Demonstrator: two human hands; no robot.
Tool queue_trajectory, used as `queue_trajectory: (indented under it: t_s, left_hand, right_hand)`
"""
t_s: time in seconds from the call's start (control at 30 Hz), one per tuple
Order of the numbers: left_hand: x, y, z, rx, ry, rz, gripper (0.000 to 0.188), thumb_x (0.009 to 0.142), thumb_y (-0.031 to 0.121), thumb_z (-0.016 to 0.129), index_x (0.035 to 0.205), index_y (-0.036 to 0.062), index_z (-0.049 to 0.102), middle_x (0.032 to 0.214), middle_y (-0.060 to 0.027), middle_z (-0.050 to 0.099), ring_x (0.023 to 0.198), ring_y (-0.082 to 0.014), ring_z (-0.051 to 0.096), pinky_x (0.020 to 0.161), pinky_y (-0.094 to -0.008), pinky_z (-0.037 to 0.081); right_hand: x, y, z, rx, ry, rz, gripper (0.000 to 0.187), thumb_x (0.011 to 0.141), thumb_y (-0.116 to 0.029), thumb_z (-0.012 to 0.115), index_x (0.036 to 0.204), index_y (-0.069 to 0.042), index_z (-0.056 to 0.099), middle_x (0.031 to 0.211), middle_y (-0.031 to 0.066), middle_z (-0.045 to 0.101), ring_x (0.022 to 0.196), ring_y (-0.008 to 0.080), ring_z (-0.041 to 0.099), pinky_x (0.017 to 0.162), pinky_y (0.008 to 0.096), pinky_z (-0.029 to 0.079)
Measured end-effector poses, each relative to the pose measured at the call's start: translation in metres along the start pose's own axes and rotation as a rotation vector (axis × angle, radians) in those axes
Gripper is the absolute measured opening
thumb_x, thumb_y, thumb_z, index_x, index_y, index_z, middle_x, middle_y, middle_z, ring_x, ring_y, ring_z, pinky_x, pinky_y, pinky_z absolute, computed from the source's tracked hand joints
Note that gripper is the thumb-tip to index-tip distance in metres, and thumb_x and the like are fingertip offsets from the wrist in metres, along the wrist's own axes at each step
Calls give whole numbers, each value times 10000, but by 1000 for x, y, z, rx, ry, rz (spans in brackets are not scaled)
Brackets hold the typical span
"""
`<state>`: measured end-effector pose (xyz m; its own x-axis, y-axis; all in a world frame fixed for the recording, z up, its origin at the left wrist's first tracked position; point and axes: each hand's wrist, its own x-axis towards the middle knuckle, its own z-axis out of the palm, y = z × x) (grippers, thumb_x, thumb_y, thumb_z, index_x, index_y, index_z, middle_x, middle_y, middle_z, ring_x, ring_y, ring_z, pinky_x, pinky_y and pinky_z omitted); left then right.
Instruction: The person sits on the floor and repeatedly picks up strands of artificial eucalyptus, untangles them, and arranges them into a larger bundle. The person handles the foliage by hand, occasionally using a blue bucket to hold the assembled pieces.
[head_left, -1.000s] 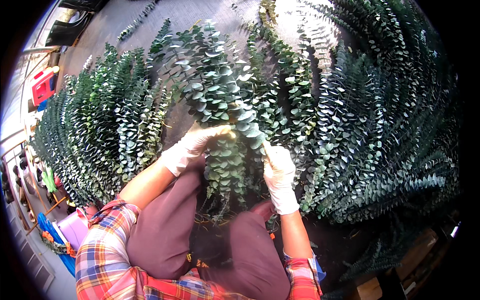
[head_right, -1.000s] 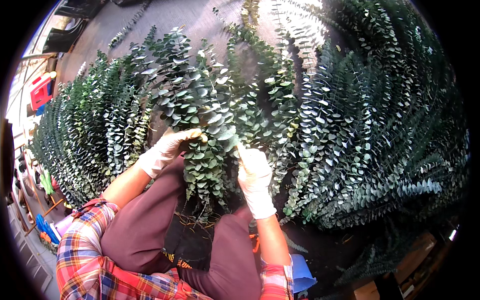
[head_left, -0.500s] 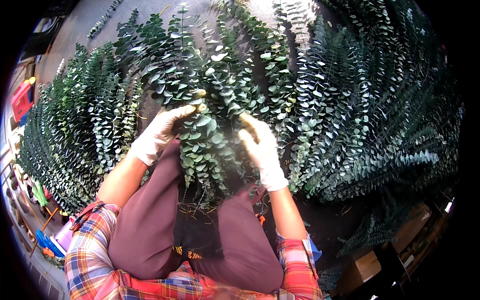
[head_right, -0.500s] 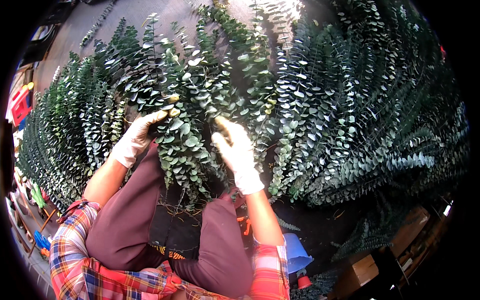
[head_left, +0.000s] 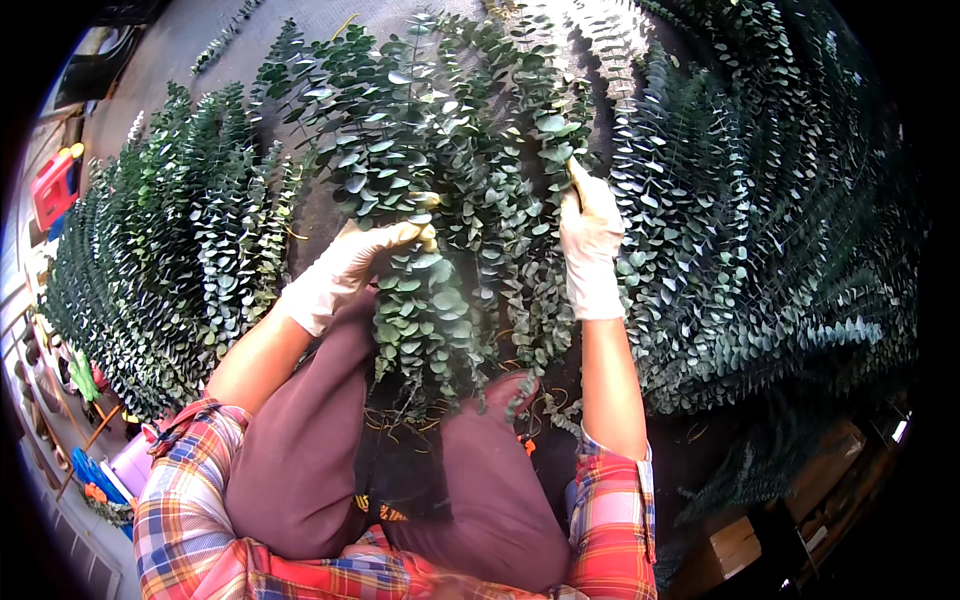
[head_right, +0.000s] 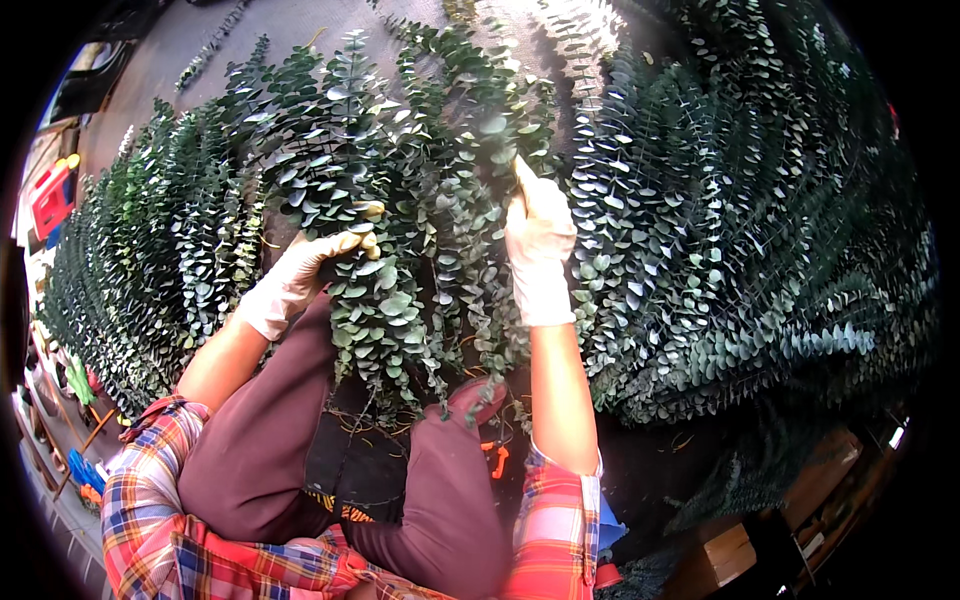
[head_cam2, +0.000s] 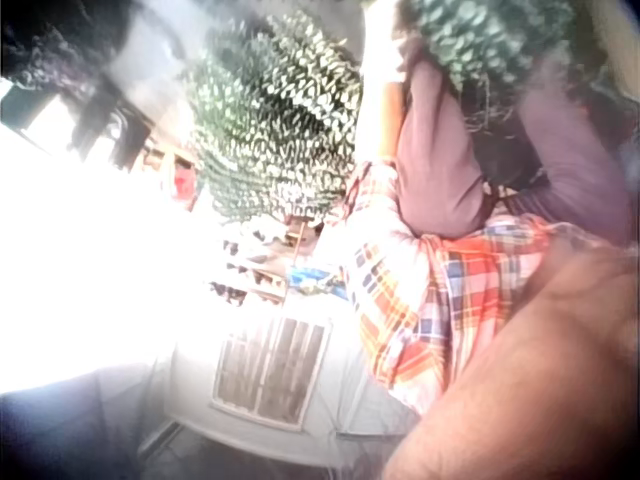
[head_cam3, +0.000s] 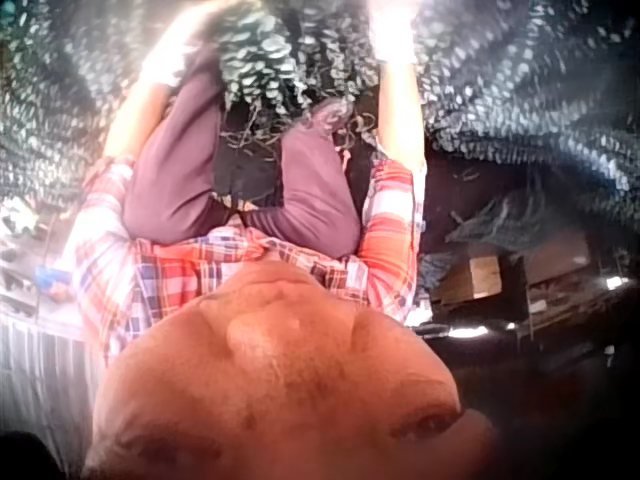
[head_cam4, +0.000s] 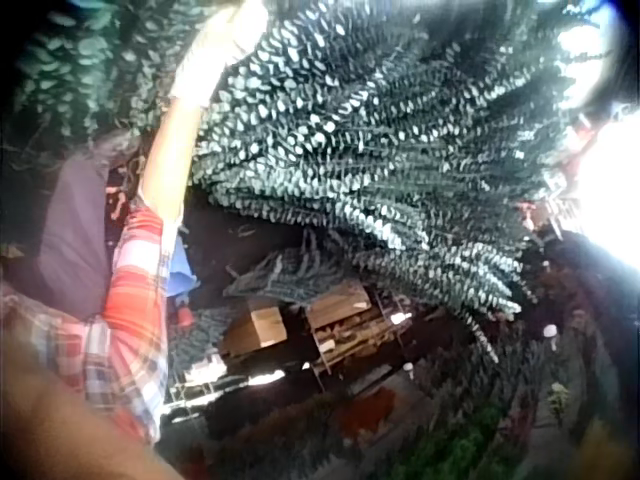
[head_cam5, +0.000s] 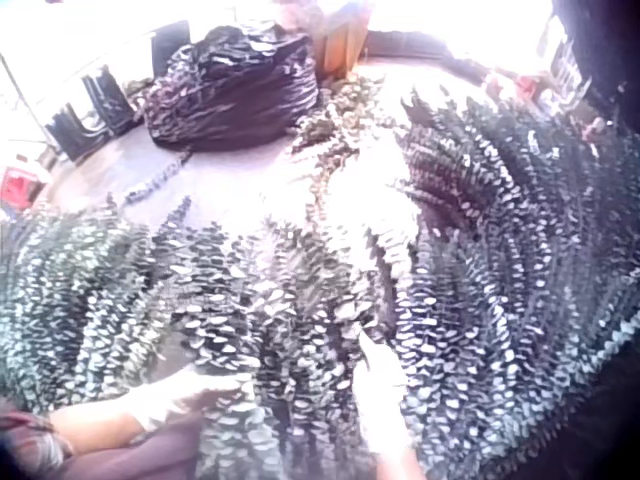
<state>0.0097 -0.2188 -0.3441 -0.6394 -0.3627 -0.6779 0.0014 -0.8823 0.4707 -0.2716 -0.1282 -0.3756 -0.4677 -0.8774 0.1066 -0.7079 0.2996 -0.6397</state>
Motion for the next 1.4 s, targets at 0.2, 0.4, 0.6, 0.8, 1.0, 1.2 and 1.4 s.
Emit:
queue_trajectory:
  t_s: [0.2, 0.4, 0.6, 0.8, 1.0, 1.2, 1.4]
  left_hand:
    - [0, -2, 3, 7, -34, -38, 410, 867, 268, 671, 1165, -4, 598, 1073, -59, 656, 1037, -157, 596, 946, -285, 437]
    - [-10, 4, 16, 34, -31, 62, 367, 880, 258, 668, 1183, 57, 619, 1109, -11, 651, 1013, -114, 587, 910, -266, 435]
    - [-10, 4, 15, 96, -67, 23, 467, 893, 320, 641, 1256, 38, 558, 1146, -44, 634, 1060, -152, 584, 946, -301, 433]
    - [-11, 11, 15, -23, -15, 22, 597, 868, 281, 672, 1366, 57, 432, 1046, -44, 643, 953, -156, 614, 879, -311, 496]
    - [-1, 8, 21, 33, -70, 85, 621, 863, 273, 677, 1370, 29, 416, 1036, -57, 627, 955, -159, 604, 853, -296, 498]
    - [-8, 18, 27, 43, -31, 71, 565, 859, 281, 680, 1322, 31, 475, 1024, -60, 654, 932, -158, 626, 791, -293, 533]
    - [-26, 26, 38, -34, 41, 58, 349, 864, 277, 668, 1109, 29, 636, 979, -53, 688, 904, -141, 636, 796, -289, 523]
  right_hand:
    - [-30, -70, -13, 69, -30, -184, 546, 742, 85, 606, 1240, -138, 614, 828, 77, 605, 738, 228, 585, 704, 313, 487]
    - [-56, -112, 5, 70, -145, -291, 574, 745, -37, 631, 1301, -151, 544, 782, 38, 567, 658, 218, 564, 572, 324, 470]
    - [-67, -131, 16, 137, -193, -262, 343, 796, -99, 641, 1136, -70, 609, 796, 75, 593, 712, 227, 609, 609, 319, 496]
    - [-36, -89, 12, 643, -335, 300, 238, 868, -149, 598, 1080, -99, 693, 900, 67, 660, 772, 153, 619, 702, 268, 482]
    - [14, 20, 43, 75, 25, 211, 542, 845, -141, 607, 1344, -16, 437, 1270, 200, 532, 1203, 334, 480, 1034, 392, 375]
    - [29, 35, 33, -125, -236, 268, 516, 842, -243, 566, 1344, -152, 494, 1184, 126, 623, 1068, 267, 596, 941, 352, 448]
    - [20, -2, -41, 445, -78, 368, 475, 863, 1, 576, 1317, -135, 539, 914, 18, 656, 735, 85, 586, 679, 237, 500]
